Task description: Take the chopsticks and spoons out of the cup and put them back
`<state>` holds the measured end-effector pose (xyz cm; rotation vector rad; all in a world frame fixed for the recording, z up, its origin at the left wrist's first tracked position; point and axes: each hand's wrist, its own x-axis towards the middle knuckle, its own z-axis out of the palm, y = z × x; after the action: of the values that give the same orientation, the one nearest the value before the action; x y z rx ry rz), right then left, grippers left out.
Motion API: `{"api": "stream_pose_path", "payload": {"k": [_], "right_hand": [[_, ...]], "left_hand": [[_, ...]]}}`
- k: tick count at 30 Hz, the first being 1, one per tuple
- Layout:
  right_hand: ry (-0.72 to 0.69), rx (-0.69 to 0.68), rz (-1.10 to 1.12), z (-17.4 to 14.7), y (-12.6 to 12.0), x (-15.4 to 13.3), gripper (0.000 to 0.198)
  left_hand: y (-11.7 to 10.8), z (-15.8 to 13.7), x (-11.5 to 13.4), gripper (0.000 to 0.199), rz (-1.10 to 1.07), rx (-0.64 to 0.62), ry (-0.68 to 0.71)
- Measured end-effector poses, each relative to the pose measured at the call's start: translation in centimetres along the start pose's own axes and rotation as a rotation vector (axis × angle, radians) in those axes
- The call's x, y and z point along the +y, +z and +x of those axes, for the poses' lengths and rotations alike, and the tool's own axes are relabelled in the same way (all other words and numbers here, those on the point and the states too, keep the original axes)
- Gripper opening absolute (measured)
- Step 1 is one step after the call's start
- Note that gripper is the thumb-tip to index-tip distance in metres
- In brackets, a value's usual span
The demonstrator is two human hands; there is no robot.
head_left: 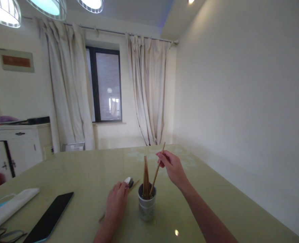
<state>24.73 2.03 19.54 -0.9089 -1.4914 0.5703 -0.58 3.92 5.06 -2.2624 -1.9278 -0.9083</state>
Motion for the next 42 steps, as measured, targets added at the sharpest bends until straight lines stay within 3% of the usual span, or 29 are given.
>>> {"api": "stream_pose_path", "payload": {"k": [4,10,15,18,20,22,25,28,32,34,38,42], "right_hand": [[0.048,-0.092,-0.118,-0.1,1.2,2.2,0.038],[0.08,-0.081,-0.198,-1.7,2.8,5.4,0.036],[0.03,0.187,-0.165,-4.2,3.1,6.0,0.041],[-0.047,0.225,-0.141,-6.0,3.8,5.1,0.038],[-0.154,0.124,-0.134,-7.1,4.5,4.4,0.03],[-0.264,-0.001,-0.127,-7.9,5.1,3.7,0.021],[-0.301,-0.102,-0.06,-8.4,5.6,3.2,0.016],[-0.193,0.03,0.118,-7.9,4.9,3.4,0.021],[-0.135,0.435,0.35,-6.0,2.2,3.7,0.026],[-0.138,0.499,0.311,-5.3,1.0,3.7,0.029],[-0.045,0.349,0.151,-5.0,0.9,4.0,0.034],[0.06,0.109,-0.014,-5.3,2.4,5.1,0.043]], "left_hand": [[1.1,-1.0,-0.3,0.029,0.224,-0.124,-0.005],[1.3,-1.5,-0.5,0.029,0.223,-0.174,-0.036],[0.4,-1.5,-0.2,0.033,0.066,-0.025,-0.101],[-0.8,-1.8,0.9,0.033,-0.19,0.169,-0.154],[-1.4,-2.5,2.1,0.029,-0.299,0.353,-0.012],[-1.7,-3.3,3.3,0.024,-0.324,0.498,0.27],[-1.8,-4.3,4.4,0.027,-0.285,0.561,0.564],[-1.9,-4.0,3.9,0.029,-0.267,0.517,0.516],[-1.8,-2.1,1.0,0.029,-0.193,0.42,0.116],[-1.4,-1.3,-0.4,0.031,-0.071,0.282,-0.007],[-0.7,-1.1,-1.3,0.029,0.151,-0.049,-0.081],[-0.5,-1.5,-0.9,0.023,0.217,-0.167,-0.121]]}}
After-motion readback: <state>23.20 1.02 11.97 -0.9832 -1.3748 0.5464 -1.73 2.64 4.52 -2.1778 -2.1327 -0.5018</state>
